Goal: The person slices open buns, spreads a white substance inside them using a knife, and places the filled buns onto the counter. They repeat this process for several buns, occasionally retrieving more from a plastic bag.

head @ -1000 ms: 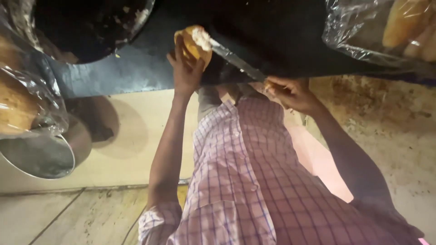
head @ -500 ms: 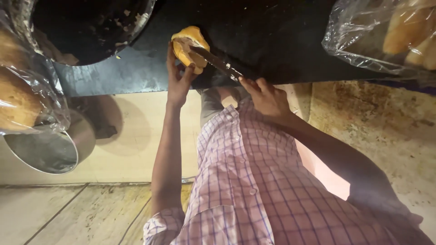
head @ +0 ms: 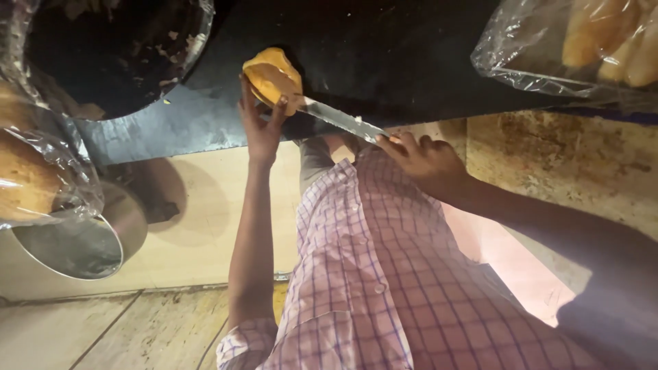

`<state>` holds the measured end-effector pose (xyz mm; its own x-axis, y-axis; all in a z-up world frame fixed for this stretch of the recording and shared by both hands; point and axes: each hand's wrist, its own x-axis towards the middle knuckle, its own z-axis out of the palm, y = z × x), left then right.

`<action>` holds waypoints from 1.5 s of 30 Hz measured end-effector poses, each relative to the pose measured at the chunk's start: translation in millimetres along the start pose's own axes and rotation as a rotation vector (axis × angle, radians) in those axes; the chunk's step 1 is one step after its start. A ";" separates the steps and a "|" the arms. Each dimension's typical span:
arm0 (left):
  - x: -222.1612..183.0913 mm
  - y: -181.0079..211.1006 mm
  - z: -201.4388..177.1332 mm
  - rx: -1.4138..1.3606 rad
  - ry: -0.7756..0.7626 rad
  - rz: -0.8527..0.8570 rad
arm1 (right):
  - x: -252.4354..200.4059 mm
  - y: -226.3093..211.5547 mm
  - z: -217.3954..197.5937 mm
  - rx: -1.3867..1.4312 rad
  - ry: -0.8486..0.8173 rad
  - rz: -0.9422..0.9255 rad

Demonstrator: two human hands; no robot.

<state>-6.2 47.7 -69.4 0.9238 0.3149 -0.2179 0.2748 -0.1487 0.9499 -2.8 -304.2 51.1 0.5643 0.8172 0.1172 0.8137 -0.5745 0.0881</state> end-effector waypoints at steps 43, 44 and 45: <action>115.0 62.1 77.0 -0.893 -0.110 -0.234 | 5.4 13.6 -37.3 0.878 0.454 0.758; 132.4 60.7 80.8 -0.884 -0.100 -0.207 | 4.2 12.1 -36.8 0.884 0.480 0.784; 151.2 58.6 84.1 -0.875 -0.089 -0.180 | 2.6 10.8 -37.2 0.889 0.505 0.809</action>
<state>172.0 7.8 -65.4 0.9137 0.1849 -0.3620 0.1498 0.6747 0.7227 2.3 -310.0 89.2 0.9786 0.0371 0.2026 0.1931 -0.5067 -0.8402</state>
